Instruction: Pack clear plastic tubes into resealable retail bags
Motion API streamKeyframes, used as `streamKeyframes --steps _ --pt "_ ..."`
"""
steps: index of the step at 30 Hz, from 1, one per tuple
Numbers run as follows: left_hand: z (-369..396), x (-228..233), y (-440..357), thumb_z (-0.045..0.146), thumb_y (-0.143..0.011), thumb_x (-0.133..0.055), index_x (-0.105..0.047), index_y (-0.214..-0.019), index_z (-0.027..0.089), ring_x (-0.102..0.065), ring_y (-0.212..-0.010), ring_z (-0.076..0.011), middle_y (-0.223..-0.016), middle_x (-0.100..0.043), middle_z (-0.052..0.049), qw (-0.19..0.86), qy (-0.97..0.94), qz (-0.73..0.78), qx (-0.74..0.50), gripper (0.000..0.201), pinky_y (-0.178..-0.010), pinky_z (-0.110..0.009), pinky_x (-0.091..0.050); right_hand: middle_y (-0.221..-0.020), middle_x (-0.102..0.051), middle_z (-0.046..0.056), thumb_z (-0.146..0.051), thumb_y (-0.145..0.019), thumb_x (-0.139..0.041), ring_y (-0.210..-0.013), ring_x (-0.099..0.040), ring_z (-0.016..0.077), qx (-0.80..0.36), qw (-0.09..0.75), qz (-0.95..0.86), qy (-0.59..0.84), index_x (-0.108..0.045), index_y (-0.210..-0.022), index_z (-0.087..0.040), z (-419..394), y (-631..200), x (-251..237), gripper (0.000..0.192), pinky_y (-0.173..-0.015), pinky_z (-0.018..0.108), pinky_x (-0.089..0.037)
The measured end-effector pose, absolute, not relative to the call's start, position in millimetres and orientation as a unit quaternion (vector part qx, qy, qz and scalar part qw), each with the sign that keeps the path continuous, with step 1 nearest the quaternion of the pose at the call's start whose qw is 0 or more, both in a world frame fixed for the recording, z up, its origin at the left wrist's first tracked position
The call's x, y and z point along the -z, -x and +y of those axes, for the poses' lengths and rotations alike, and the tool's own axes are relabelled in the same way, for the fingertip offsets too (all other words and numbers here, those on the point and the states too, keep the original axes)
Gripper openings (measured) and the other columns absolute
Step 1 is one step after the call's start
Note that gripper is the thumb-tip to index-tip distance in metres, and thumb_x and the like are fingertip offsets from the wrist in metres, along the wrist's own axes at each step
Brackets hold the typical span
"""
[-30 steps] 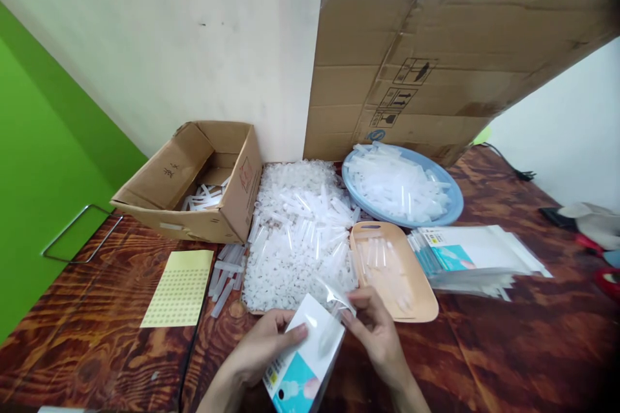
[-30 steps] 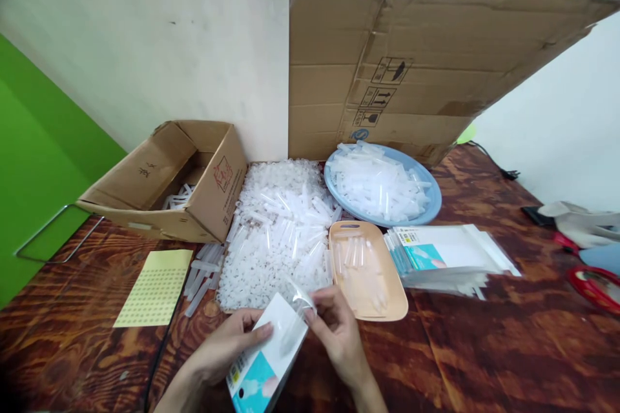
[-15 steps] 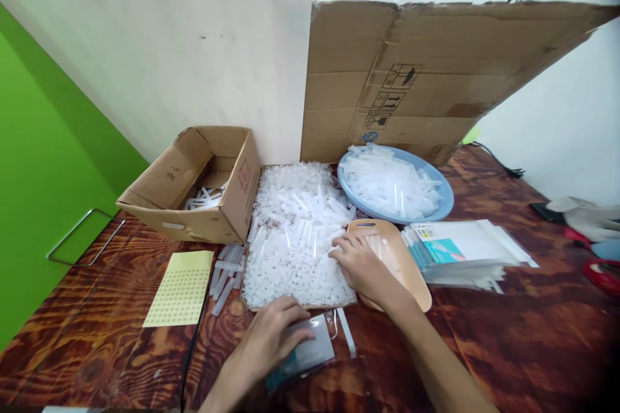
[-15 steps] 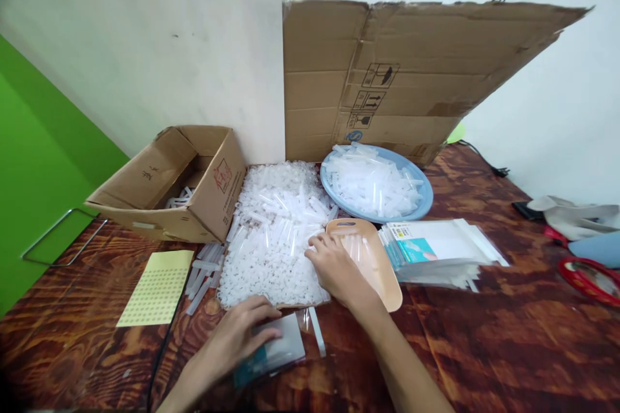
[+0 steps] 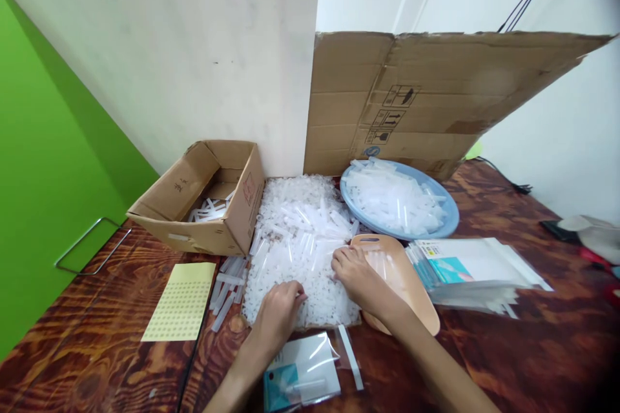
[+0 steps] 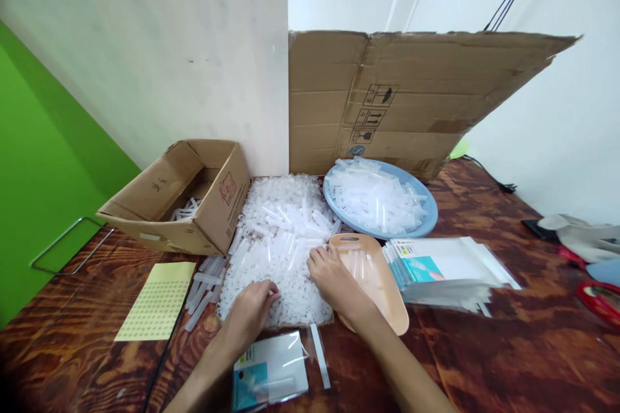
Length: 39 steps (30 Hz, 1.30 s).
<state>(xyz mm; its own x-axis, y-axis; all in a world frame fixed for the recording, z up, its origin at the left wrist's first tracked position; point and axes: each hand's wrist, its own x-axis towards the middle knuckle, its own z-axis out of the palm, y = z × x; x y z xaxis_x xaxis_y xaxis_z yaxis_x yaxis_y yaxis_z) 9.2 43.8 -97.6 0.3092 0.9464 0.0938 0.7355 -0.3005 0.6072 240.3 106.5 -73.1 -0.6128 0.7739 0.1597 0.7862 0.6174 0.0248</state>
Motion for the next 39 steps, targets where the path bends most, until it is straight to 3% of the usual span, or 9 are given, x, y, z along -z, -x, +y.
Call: streamKeyframes --steps 3,5,8,11,16,22,26,32,39 --pt "44 82 -1 0.028 -0.103 -0.046 -0.064 -0.105 0.018 -0.070 -0.082 -0.0186 -0.090 -0.073 -0.005 0.376 -0.677 0.532 -0.342 0.021 -0.076 -0.029 -0.054 -0.090 -0.066 0.011 -0.014 -0.098 -0.054 -0.086 -0.060 0.0269 -0.004 0.132 -0.884 0.448 -0.065 -0.096 -0.014 101 -239 70 0.011 -0.081 0.040 -0.046" --pt "45 73 2 0.033 -0.101 -0.052 -0.068 -0.106 0.017 -0.070 -0.080 -0.0184 -0.087 -0.073 -0.005 0.458 -0.596 0.517 -0.411 0.023 -0.075 -0.029 -0.054 -0.092 -0.068 0.009 -0.019 -0.101 -0.052 -0.085 -0.063 0.0232 -0.120 0.233 -0.865 0.428 -0.063 -0.104 -0.016 91 -233 67 0.012 -0.077 0.034 -0.049" --pt "47 64 1 0.035 -0.096 -0.060 -0.075 -0.106 0.017 -0.068 -0.081 -0.0183 -0.092 -0.069 -0.006 0.500 -0.552 0.490 -0.453 0.026 -0.074 -0.029 -0.055 -0.097 -0.070 0.006 -0.024 -0.100 -0.058 -0.089 -0.066 0.0201 -0.282 0.365 -0.797 0.391 -0.064 -0.107 -0.020 73 -217 64 0.010 -0.078 0.029 -0.051" --pt "47 61 -1 0.033 -0.094 -0.063 -0.077 -0.107 0.019 -0.067 -0.082 -0.0176 -0.094 -0.066 -0.005 0.518 -0.556 0.462 -0.458 0.024 -0.075 -0.029 -0.055 -0.093 -0.069 0.005 -0.023 -0.098 -0.059 -0.086 -0.066 0.0195 -0.346 0.414 -0.744 0.394 -0.067 -0.103 -0.021 61 -200 65 0.009 -0.074 0.028 -0.051" --pt "44 61 -1 0.031 -0.088 -0.072 -0.076 -0.099 0.015 -0.069 -0.071 -0.0186 -0.074 -0.071 -0.004 0.542 -0.498 0.509 -0.446 0.020 -0.067 -0.027 -0.054 -0.089 -0.068 0.005 -0.024 -0.097 -0.061 -0.084 -0.066 0.0199 -0.382 0.449 -0.703 0.399 -0.069 -0.097 -0.021 57 -189 67 0.008 -0.073 0.029 -0.050" --pt "45 59 7 0.028 -0.094 -0.067 -0.079 -0.101 0.019 -0.069 -0.078 -0.0181 -0.086 -0.075 -0.006 0.411 -0.638 0.495 -0.423 0.017 -0.072 -0.026 -0.051 -0.089 -0.068 0.005 -0.025 -0.097 -0.061 -0.084 -0.065 0.0201 -0.400 0.468 -0.679 0.400 -0.069 -0.096 -0.020 58 -188 70 0.010 -0.074 0.030 -0.049" --pt "47 62 13 0.029 -0.096 -0.064 -0.078 -0.096 0.018 -0.066 -0.071 -0.0158 -0.078 -0.072 -0.004 0.383 -0.708 0.446 -0.391 0.018 -0.066 -0.023 -0.048 -0.086 -0.066 0.004 -0.026 -0.097 -0.060 -0.081 -0.064 0.0195 -0.419 0.452 -0.683 0.392 -0.068 -0.094 -0.020 58 -191 70 0.010 -0.071 0.030 -0.048" --pt "55 65 21 0.029 -0.103 -0.051 -0.070 -0.083 0.017 -0.059 -0.064 -0.0149 -0.071 -0.065 -0.003 0.234 -0.829 0.412 -0.298 0.030 -0.061 -0.025 -0.038 -0.086 -0.064 0.004 -0.025 -0.098 -0.059 -0.080 -0.063 0.0197 -0.422 0.411 -0.710 0.387 -0.067 -0.095 -0.021 56 -198 66 0.009 -0.070 0.031 -0.045" --pt "54 64 13 0.030 -0.105 -0.045 -0.059 -0.073 0.017 -0.052 -0.060 -0.0137 -0.066 -0.057 -0.001 0.237 -0.823 0.411 -0.312 0.037 -0.060 -0.027 -0.032 -0.086 -0.062 0.005 -0.020 -0.098 -0.056 -0.079 -0.061 0.0195 -0.412 0.441 -0.702 0.379 -0.062 -0.092 -0.020 46 -193 66 0.008 -0.069 0.031 -0.045"
